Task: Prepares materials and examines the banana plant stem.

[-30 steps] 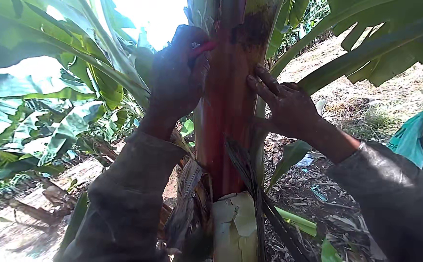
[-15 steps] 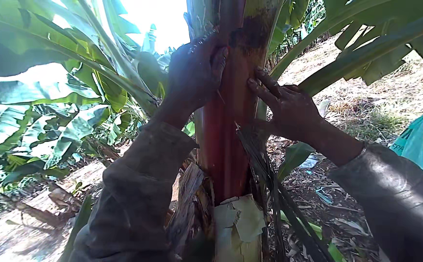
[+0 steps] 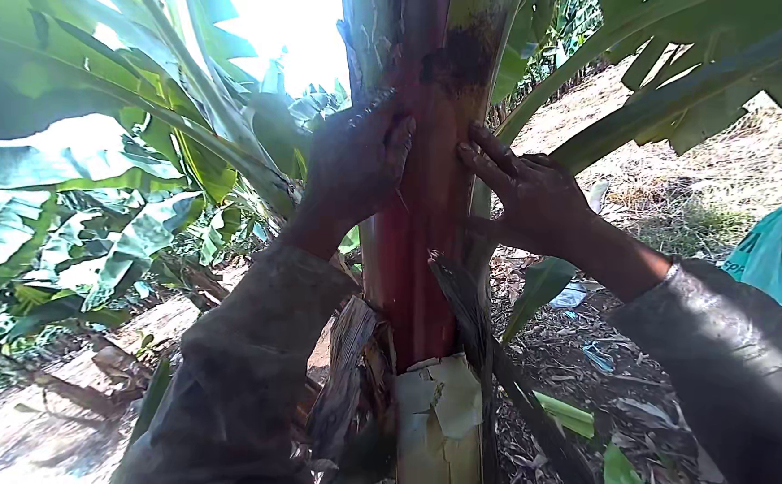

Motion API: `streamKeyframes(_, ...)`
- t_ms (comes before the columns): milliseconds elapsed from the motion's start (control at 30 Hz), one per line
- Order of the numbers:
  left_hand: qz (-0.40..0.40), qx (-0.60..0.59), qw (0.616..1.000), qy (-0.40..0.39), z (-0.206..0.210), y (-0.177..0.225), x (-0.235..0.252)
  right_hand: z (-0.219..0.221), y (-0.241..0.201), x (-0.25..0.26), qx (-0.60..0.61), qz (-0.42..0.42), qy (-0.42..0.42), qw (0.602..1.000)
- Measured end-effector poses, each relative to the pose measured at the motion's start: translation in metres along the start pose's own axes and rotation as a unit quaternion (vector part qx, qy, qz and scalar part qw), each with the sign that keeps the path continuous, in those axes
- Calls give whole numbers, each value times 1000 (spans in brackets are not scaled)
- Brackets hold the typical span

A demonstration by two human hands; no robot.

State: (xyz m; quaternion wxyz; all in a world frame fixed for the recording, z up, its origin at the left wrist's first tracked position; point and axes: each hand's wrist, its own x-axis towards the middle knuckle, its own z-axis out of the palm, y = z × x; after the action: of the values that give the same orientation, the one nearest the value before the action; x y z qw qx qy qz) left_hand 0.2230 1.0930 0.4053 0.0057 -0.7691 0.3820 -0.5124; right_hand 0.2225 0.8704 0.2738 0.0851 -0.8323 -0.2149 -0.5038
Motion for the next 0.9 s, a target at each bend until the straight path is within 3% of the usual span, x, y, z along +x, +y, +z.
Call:
streamKeyframes(167,21,-8,999,41,7,15,-5,1,0,0,-7,1,8,1000)
streamKeyframes(267,52,-30,998,14,21,8,-18,-3,0,-2,10,3,6,1000)
streamKeyframes(367,-89,9,995,-43,1,-29,-37,-2,3,-4,8,10,-2,1000)
streamKeyframes(433,-137,0,990,-44,-3,-33,-45,0,3,-5,-3,10,-4,1000)
streamKeyframes(567,-63,-51,996,28,-2,-6,-40,2,3,-5,8,1,18,1000)
streamKeyframes(767,-93,-55,994,-1,1,8,-43,2,6,-5,17,2,13,1000)
streamKeyframes(900,-48,-60,997,3,4,-1,-47,0,5,-5,22,2,9,1000)
